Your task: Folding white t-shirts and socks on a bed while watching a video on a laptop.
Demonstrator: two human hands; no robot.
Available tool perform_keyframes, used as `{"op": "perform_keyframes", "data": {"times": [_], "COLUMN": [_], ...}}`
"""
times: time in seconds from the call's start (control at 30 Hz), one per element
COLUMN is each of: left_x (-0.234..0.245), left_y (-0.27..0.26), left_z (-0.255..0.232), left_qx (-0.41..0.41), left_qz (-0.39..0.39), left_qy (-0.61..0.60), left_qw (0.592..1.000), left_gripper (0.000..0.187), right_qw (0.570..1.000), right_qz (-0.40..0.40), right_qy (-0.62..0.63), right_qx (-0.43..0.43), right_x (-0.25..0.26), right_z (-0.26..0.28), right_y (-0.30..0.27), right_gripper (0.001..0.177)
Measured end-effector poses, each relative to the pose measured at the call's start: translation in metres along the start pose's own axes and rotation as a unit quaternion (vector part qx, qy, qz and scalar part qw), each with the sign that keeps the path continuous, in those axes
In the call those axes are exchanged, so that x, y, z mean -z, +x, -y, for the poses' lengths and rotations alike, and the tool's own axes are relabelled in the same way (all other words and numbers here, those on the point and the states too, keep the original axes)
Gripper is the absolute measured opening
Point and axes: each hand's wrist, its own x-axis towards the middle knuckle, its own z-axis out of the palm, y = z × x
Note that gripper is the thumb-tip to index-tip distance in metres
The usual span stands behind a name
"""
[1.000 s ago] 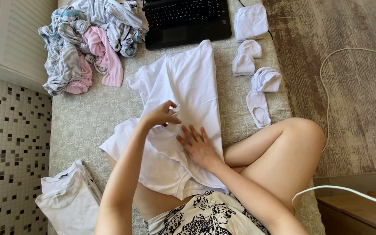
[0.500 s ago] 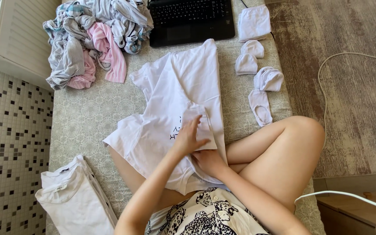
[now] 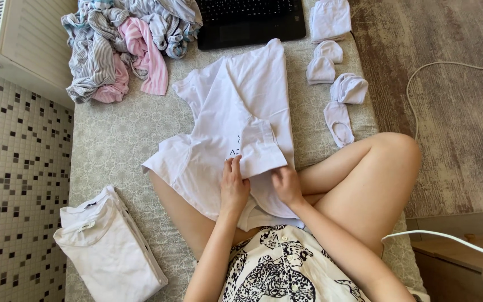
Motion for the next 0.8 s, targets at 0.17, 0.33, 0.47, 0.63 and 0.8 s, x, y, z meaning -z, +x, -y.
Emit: {"op": "perform_keyframes", "data": {"times": [0.17, 0.33, 0.47, 0.63, 0.8], "left_x": [-0.003, -0.015, -0.02, -0.023, -0.011], "left_y": [-0.003, -0.006, -0.006, -0.001, 0.056], "left_z": [0.003, 0.016, 0.019, 0.028, 0.042], "left_qx": [-0.029, -0.068, -0.11, -0.123, -0.055], "left_qz": [-0.021, 0.001, -0.003, 0.053, 0.264], "left_qy": [-0.02, 0.016, 0.057, 0.062, 0.03], "left_qw": [0.999, 0.998, 0.992, 0.989, 0.962], "left_gripper": [0.059, 0.047, 0.036, 0.038, 0.042], "right_qw": [0.911, 0.924, 0.921, 0.931, 0.94], "right_qz": [-0.123, -0.12, -0.187, -0.149, -0.083], "right_qy": [0.388, 0.358, 0.343, 0.329, 0.309], "right_qx": [-0.068, -0.054, -0.004, -0.052, -0.115], "right_x": [0.035, 0.009, 0.008, 0.011, 0.012], "right_z": [0.021, -0.003, -0.005, -0.011, -0.008], "right_y": [0.015, 0.024, 0.02, 0.019, 0.02], "right_gripper": [0.039, 0.029, 0.02, 0.024, 0.031]}}
